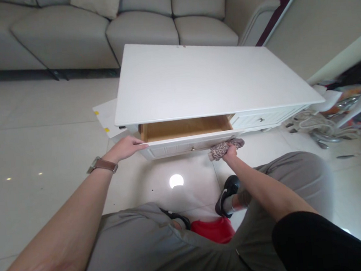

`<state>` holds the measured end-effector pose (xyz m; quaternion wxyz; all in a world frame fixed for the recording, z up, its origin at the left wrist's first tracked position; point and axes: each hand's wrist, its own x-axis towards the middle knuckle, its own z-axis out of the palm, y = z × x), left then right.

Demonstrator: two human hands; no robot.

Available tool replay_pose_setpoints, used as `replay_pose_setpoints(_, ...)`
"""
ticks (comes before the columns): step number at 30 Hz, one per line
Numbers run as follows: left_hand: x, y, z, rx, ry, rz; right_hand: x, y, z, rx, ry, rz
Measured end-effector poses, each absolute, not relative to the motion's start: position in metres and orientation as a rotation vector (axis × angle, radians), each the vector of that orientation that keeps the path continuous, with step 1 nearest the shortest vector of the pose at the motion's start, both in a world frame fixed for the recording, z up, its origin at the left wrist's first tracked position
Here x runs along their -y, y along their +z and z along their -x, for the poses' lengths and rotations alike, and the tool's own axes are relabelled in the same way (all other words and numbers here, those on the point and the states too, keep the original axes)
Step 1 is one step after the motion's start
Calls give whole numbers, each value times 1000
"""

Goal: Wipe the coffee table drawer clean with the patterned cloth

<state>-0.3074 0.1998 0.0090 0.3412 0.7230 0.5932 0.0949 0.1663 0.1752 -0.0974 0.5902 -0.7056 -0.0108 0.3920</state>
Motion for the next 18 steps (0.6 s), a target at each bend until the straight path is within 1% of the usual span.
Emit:
replay_pose_setpoints(2,-200,9,307,-1542,243,-1883,-183,-80,-186,-59,807,1678)
replay_pose_setpoints(5,-201,9,307,-1555,234,-1876,-193,-57,-187,-76,720,1666)
replay_pose_setpoints(10,-201,9,306,-1564,208,-1899,-194,-42,-120,2,774,1542)
replay_pose_setpoints(13,-201,10,305,-1619,198,-1882,-183,-47,-50,41,960,1464)
replay_pose_setpoints(16,-201,11,305,-1653,204,-1856,-173,-54,22,14,1351,1312)
replay_pose_setpoints(18,-201,12,305,-1662,189,-1854,-170,-56,56,-42,1536,1269)
